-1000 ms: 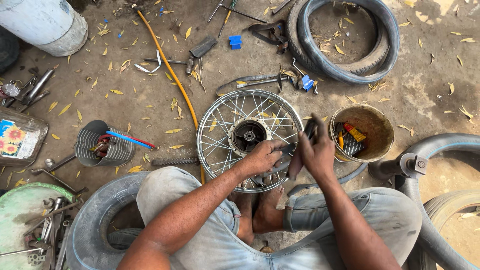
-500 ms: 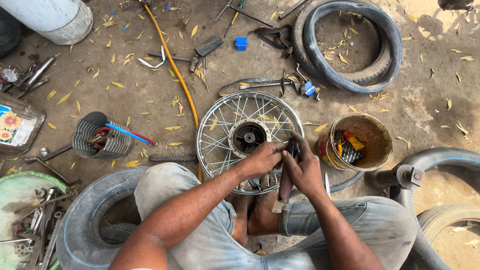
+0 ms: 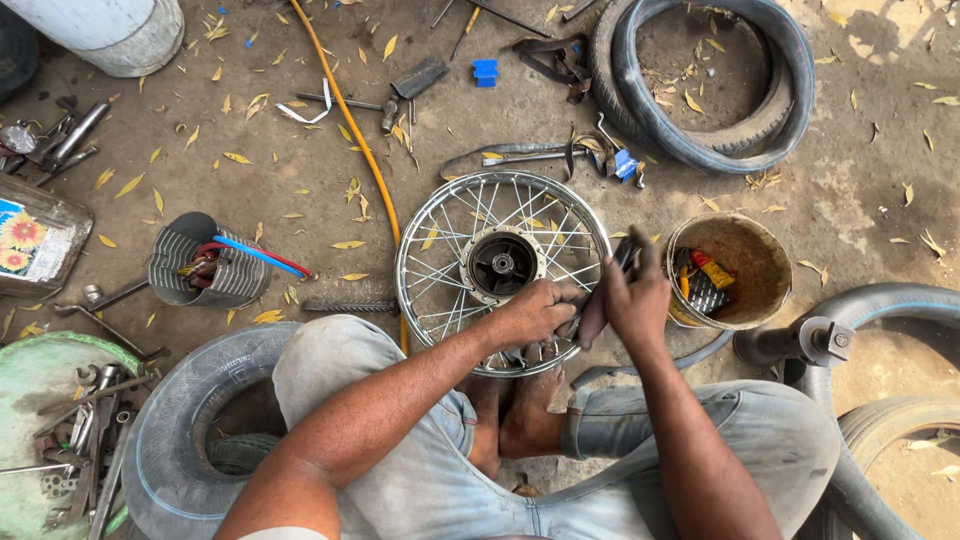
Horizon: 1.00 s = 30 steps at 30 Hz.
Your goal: The person sits on the ground and works on a bicycle wheel rim. They use a hammer to tap a rubber strip around the rim, then apply a substance from a small packet to the strip. Finally, they wrap a long rubber strip around the rim and hammer it into place.
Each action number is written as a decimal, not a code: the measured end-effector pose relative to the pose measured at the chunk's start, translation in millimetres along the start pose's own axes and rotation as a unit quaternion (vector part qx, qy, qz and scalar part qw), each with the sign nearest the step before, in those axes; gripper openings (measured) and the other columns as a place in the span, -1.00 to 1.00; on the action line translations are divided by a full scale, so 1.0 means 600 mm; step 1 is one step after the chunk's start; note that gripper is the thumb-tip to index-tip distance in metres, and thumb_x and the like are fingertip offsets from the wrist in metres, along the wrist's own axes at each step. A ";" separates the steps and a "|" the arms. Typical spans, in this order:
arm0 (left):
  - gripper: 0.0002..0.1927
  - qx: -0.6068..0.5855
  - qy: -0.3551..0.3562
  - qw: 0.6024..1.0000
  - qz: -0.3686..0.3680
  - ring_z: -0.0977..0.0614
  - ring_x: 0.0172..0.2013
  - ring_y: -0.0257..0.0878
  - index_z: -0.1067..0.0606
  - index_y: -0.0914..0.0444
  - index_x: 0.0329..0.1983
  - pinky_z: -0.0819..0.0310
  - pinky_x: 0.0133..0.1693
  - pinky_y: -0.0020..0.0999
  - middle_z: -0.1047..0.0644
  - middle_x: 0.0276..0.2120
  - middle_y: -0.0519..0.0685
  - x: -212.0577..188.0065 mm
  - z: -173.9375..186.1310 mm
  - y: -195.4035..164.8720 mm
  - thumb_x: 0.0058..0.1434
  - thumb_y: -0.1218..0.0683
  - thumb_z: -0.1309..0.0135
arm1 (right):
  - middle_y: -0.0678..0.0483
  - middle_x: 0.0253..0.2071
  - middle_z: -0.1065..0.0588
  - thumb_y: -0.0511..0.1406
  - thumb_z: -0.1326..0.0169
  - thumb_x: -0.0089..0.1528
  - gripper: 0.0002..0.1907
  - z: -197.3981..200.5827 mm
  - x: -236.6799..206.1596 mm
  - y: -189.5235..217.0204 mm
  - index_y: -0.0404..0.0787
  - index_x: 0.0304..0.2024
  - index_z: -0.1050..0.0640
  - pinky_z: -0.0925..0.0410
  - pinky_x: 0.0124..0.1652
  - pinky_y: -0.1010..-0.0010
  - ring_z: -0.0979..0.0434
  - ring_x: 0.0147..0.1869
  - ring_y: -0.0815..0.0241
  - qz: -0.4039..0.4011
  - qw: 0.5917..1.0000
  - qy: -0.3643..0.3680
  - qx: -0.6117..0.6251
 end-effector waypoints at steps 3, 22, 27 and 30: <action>-0.61 -0.001 -0.007 1.000 0.022 -0.45 -0.63 -0.44 -0.51 0.26 0.15 -0.44 -0.53 -0.46 -0.48 -0.58 -0.13 -0.001 0.006 0.000 0.30 0.15 0.13 | -0.41 0.13 -0.53 -0.21 -0.07 0.36 -0.40 0.027 -0.001 0.016 -0.30 0.38 -0.27 -0.48 0.07 -0.10 -0.64 0.08 -0.21 0.123 0.985 -0.117 -0.037; -0.58 -0.029 0.007 0.999 -0.012 -0.44 -0.63 -0.48 -0.46 0.29 0.28 -0.37 -0.56 -0.53 -0.48 -0.55 -0.16 -0.010 -0.005 -0.014 0.38 0.14 0.09 | -0.29 0.08 -0.56 -0.29 -0.11 0.37 -0.44 0.024 -0.014 -0.017 -0.30 0.38 -0.32 -0.43 0.19 0.16 -0.62 0.18 -0.14 0.065 0.996 -0.049 0.033; -0.56 -0.031 -0.022 0.999 0.014 -0.44 -0.63 -0.50 -0.41 0.30 0.32 -0.41 -0.56 -0.56 -0.47 -0.54 -0.16 -0.009 0.006 -0.030 0.39 0.13 0.14 | -0.25 0.19 -0.54 -0.29 -0.06 0.44 -0.47 0.036 -0.020 -0.012 -0.30 0.40 -0.24 -0.48 0.17 0.19 -0.63 0.11 -0.10 0.156 0.985 -0.061 0.038; -0.60 -0.036 -0.010 0.999 0.038 -0.48 -0.61 -0.49 -0.45 0.36 0.25 -0.47 -0.54 -0.54 -0.48 -0.53 -0.15 -0.008 0.002 -0.030 0.41 0.13 0.13 | -0.24 0.17 -0.54 -0.24 -0.05 0.37 -0.42 0.007 -0.020 -0.025 -0.30 0.39 -0.26 -0.51 0.05 0.13 -0.62 -0.09 -0.12 0.114 0.992 0.030 0.048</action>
Point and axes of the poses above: each hand's wrist, its own x-axis towards the middle knuckle, its own z-axis out of the back of the hand, y = z × x, the point moved 7 cm from there along x, towards the middle knuckle
